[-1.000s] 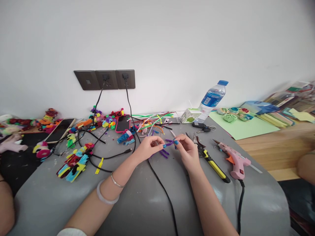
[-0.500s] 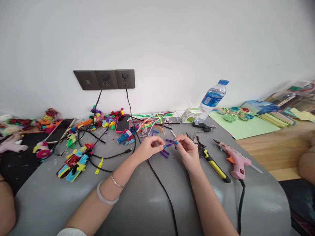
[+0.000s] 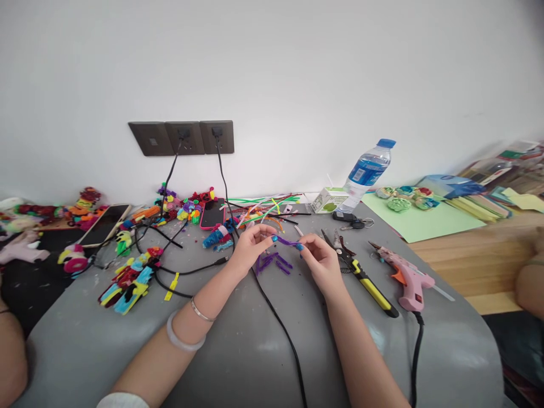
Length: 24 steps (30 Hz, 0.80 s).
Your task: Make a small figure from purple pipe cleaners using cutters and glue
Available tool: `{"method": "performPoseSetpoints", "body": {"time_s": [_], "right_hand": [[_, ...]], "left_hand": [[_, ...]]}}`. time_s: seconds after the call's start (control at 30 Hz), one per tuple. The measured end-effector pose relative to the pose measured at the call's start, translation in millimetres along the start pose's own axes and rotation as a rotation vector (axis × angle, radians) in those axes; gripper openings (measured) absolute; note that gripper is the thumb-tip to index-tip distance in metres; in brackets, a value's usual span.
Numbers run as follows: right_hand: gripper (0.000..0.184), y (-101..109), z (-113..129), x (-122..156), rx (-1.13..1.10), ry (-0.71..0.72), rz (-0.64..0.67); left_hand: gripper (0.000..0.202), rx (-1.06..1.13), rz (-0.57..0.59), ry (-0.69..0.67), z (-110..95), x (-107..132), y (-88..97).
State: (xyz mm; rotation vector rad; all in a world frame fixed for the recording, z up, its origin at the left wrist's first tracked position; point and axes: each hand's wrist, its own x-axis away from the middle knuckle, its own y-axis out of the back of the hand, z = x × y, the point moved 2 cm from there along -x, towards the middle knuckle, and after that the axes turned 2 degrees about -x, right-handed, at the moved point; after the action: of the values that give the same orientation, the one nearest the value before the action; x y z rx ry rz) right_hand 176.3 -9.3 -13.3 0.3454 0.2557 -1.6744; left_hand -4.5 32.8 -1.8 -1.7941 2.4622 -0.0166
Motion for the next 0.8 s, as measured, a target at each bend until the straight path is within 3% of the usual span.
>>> {"method": "performPoseSetpoints", "body": {"time_s": [0.23, 0.6, 0.8], "right_hand": [[0.024, 2.8, -1.0, 0.3, -0.006, -0.054, -0.022], [0.024, 3.7, -2.5, 0.0, -0.062, -0.051, -0.033], [0.024, 3.7, -0.8, -0.1, -0.03, -0.04, -0.034]], "left_hand": [[0.021, -0.132, 0.118, -0.124, -3.0, 2.5, -4.4], [0.01, -0.425, 0.119, -0.393, -6.3, 8.0, -4.9], [0.013, -0.457, 0.131, -0.39, -7.6, 9.4, -7.1]]}}
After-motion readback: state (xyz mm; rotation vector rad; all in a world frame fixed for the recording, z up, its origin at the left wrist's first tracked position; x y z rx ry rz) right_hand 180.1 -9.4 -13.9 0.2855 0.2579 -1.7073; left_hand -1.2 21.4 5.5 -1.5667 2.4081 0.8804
